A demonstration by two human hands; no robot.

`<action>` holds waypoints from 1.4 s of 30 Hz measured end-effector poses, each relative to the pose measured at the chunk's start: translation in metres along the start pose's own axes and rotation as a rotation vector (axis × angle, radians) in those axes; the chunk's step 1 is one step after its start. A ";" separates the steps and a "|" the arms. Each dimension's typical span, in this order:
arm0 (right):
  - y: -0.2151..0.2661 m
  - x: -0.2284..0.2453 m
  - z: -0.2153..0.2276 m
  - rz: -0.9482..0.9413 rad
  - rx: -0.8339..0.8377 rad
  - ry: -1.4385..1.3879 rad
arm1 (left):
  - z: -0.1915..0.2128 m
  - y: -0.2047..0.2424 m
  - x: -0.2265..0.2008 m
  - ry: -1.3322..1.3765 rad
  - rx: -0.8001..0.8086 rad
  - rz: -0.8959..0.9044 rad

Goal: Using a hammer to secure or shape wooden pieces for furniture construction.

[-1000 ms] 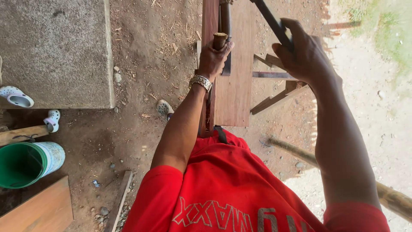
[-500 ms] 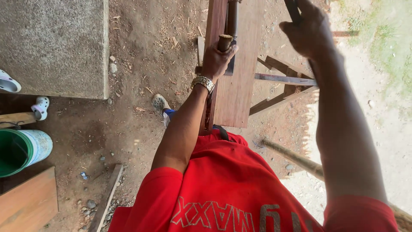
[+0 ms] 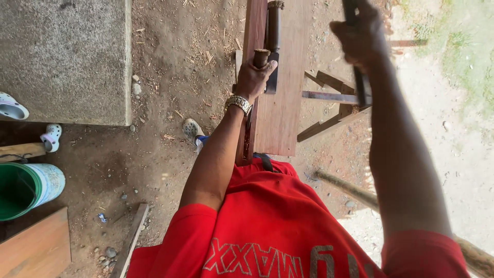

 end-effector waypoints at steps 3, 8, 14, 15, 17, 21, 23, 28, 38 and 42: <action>0.015 0.014 -0.034 0.406 -0.274 0.057 | 0.003 0.006 -0.007 0.035 0.023 0.063; 0.077 0.071 -0.004 -0.022 0.381 0.370 | 0.010 0.056 -0.032 -0.234 -0.058 -0.398; 0.084 0.042 0.038 0.138 0.084 0.148 | 0.041 0.197 -0.076 -0.187 0.385 -0.548; 0.087 0.039 0.037 0.137 0.087 0.147 | 0.041 0.187 -0.072 -0.188 0.384 -0.544; 0.091 0.046 0.045 0.311 -0.023 0.126 | 0.052 0.155 -0.066 -0.079 0.148 -0.445; 0.086 0.053 0.048 0.290 0.001 0.166 | 0.036 0.078 -0.065 -0.033 0.066 -0.248; 0.085 0.060 0.048 0.339 0.037 0.196 | 0.021 0.048 -0.055 0.107 0.110 -0.105; 0.057 0.066 0.047 0.261 0.040 0.227 | 0.007 -0.001 -0.009 0.164 0.070 0.156; 0.010 0.051 -0.043 0.065 0.313 0.072 | 0.005 -0.012 0.000 0.201 -0.004 0.213; 0.020 0.057 -0.041 0.116 0.530 0.422 | 0.006 -0.016 0.018 -0.065 -0.073 0.122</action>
Point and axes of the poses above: each hand's wrist, its own y-axis away from the middle knuckle, its own z-axis out of the back of the hand, x = y × z, the point moved 5 cm from there along -y, towards the middle knuckle, and after that the axes turned 6 degrees about -y, right-handed, at the moved point
